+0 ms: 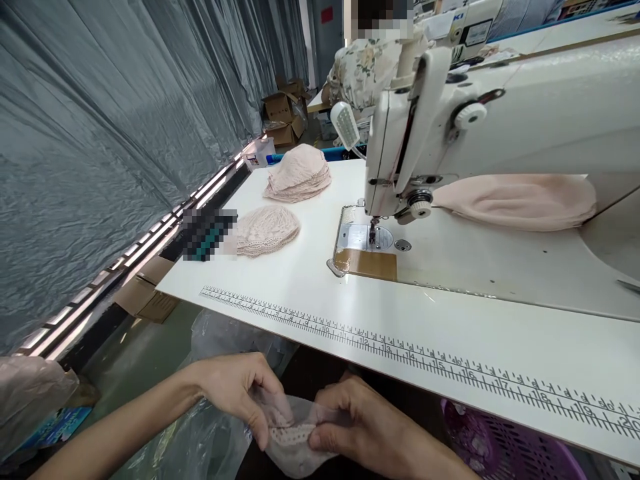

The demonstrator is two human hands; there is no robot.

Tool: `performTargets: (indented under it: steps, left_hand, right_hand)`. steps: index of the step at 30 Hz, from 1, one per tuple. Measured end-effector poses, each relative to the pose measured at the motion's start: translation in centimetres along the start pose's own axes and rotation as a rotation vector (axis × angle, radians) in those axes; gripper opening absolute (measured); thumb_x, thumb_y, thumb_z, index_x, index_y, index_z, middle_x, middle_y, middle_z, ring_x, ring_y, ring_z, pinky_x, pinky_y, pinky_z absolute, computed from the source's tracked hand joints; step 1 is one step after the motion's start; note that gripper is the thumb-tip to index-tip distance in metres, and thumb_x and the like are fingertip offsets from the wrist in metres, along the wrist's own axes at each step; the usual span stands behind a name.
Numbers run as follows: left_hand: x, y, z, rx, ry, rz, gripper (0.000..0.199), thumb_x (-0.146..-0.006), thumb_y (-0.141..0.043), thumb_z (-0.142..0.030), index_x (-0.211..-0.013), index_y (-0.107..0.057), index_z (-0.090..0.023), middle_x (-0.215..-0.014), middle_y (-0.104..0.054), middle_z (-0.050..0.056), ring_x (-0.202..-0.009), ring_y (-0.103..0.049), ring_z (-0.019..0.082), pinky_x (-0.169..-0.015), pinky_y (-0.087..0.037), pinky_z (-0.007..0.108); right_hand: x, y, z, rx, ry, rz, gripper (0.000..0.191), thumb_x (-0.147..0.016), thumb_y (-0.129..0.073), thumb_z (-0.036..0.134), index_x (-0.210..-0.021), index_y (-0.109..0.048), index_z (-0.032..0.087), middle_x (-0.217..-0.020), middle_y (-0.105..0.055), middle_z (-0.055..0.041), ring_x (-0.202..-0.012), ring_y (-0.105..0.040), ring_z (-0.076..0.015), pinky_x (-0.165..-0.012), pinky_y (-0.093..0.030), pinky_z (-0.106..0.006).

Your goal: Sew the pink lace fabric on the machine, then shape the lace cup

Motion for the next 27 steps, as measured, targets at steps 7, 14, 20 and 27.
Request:
performTargets:
  steps: [7,14,20,27]
  left_hand:
    - [-0.4,-0.3,0.2,-0.018,-0.067,-0.076,0.044,-0.055,-0.085,-0.050,-0.083,-0.077,-0.018,-0.072,-0.072,0.001,-0.067,-0.064,0.014,-0.066,-0.050,0.020]
    - [-0.1,-0.9,-0.2,-0.015,-0.087,-0.090,0.048,-0.061,-0.082,-0.050,-0.094,-0.076,-0.015,-0.078,-0.074,0.005,-0.070,-0.068,0.017,-0.071,-0.054,0.024]
    - [0.2,-1.2,-0.8,0.010,-0.084,-0.086,0.051,-0.059,-0.084,-0.046,-0.101,-0.075,-0.018,-0.079,-0.072,0.003,-0.075,-0.066,0.018,-0.072,-0.052,0.025]
    - [-0.5,-1.1,-0.6,-0.011,-0.044,-0.121,0.035,-0.059,-0.086,-0.041,-0.085,-0.078,-0.019,-0.068,-0.059,-0.003,-0.061,-0.049,0.009,-0.054,-0.035,0.018]
  right_hand:
    - [1.0,0.5,-0.3,-0.066,-0.083,0.030,0.034,-0.081,-0.064,0.045,-0.063,-0.055,0.017,-0.062,-0.042,0.0034,-0.062,-0.040,-0.0116,-0.054,-0.028,-0.022]
    - [1.5,0.5,-0.9,-0.035,-0.050,0.034,0.040,-0.082,-0.063,0.052,-0.065,-0.056,0.017,-0.064,-0.045,0.0024,-0.064,-0.042,-0.0127,-0.055,-0.029,-0.023]
    - [1.5,0.7,-0.4,0.005,-0.056,0.020,0.035,-0.083,-0.063,0.044,-0.063,-0.053,0.018,-0.065,-0.047,0.0023,-0.066,-0.043,-0.0132,-0.057,-0.031,-0.023]
    - [1.6,0.9,0.2,0.021,-0.045,-0.003,0.032,-0.083,-0.063,0.039,-0.062,-0.052,0.018,-0.065,-0.046,0.0028,-0.067,-0.045,-0.0132,-0.059,-0.032,-0.023]
Point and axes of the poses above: each hand's wrist, its own x-axis away from the middle knuckle, its own y-axis out of the back of the hand, z = x × y, the point moved 3 cm from there along -x, towards the middle knuckle
